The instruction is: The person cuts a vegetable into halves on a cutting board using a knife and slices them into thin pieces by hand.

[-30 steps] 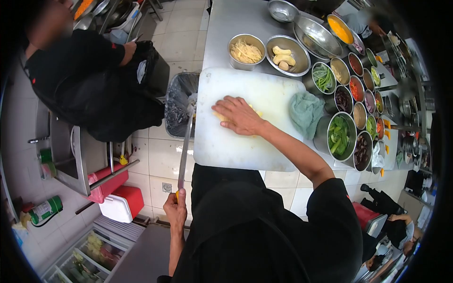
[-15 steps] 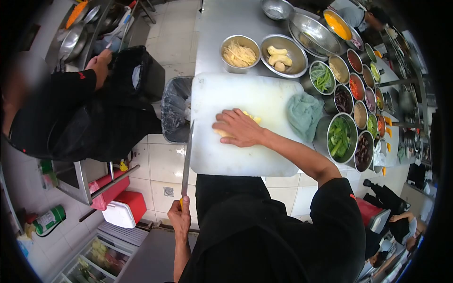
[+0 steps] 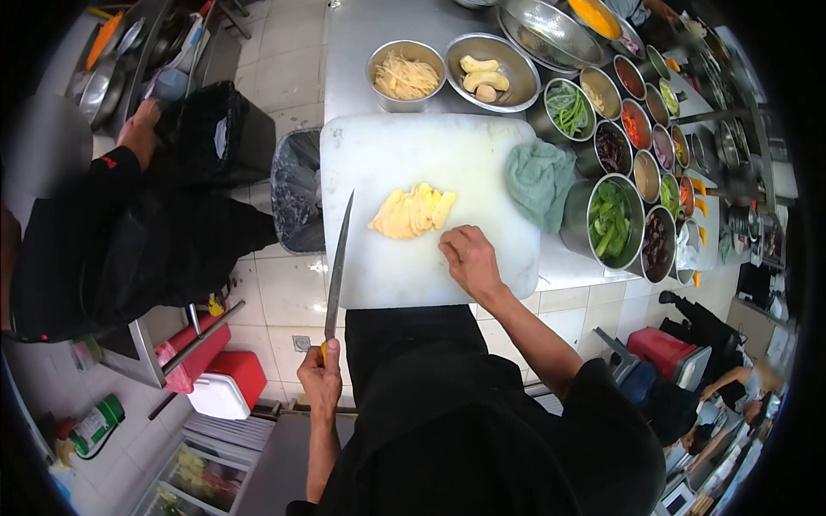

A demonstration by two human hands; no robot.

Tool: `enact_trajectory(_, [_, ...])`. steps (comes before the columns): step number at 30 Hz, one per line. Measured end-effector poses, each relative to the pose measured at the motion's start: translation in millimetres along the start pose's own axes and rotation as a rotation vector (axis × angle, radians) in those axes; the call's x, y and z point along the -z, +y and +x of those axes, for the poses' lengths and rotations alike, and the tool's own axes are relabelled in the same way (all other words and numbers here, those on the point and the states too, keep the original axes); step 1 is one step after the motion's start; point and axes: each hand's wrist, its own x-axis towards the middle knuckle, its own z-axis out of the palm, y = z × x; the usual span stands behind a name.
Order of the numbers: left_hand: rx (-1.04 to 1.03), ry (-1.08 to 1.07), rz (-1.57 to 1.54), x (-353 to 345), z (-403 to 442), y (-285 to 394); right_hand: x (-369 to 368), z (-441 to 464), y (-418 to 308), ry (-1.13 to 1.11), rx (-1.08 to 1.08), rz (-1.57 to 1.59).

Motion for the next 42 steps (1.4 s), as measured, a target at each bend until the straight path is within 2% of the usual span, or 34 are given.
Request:
enact_trajectory(3, [0.008,0.017,-0.019,7.8,-1.1,3.4,7.0,-6.3,-15.4,-0.107,-0.345,0.161])
enact_trajectory(6, [0.063,0.015,-0.147,20.0,-3.8,9.0,-23.4,19.6,-61.5,0.048,-0.22,0.425])
enact_trajectory(10, [0.048,-0.005,-0.242,36.2,2.0,6.0,-89.6,80.3,-129.2,-0.016,0.069,0.609])
enact_trajectory(13, [0.025,0.002,-0.19,48.3,10.9,4.3,-92.5,100.1,-129.2,0.127,0.199,0.458])
enact_trajectory(15, [0.018,-0.018,-0.148,54.7,14.7,-1.8,-76.0,94.6,-82.5,0.236,0.126,0.338])
enact_trajectory(16, [0.018,-0.024,-0.127,57.2,16.0,-5.6,-58.6,87.5,-59.2,0.264,-0.012,0.314])
enact_trajectory(18, [0.012,-0.05,-0.076,58.6,20.7,-15.3,-25.5,73.6,-30.4,0.326,-0.073,0.022])
enact_trajectory(19, [0.006,-0.063,-0.048,58.1,23.6,-19.4,-16.9,65.8,-17.3,0.233,-0.101,0.06])
enact_trajectory(22, [-0.008,-0.116,-0.035,51.1,31.7,-25.0,-23.1,55.2,-11.3,0.058,0.062,-0.045])
enact_trajectory(23, [0.006,-0.126,-0.011,49.2,34.8,-26.5,-22.1,57.3,-10.5,-0.102,0.102,-0.119])
enact_trajectory(26, [-0.003,-0.165,0.061,45.7,41.7,-24.6,-35.0,54.2,-11.0,-0.112,0.181,-0.155])
enact_trajectory(30, [-0.078,-0.173,0.056,40.5,47.1,-20.2,-47.5,46.7,-17.1,-0.087,0.143,-0.231])
enact_trajectory(36, [-0.112,-0.155,0.124,40.0,58.9,-28.9,-64.5,38.1,-29.7,-0.058,0.033,-0.159])
enact_trajectory(39, [-0.129,-0.168,0.17,43.0,64.2,-24.6,-59.7,41.1,-49.2,0.037,-0.018,-0.22])
enact_trajectory(42, [-0.136,-0.181,0.166,43.4,67.1,-12.8,-58.3,51.9,-53.7,-0.038,0.064,-0.381])
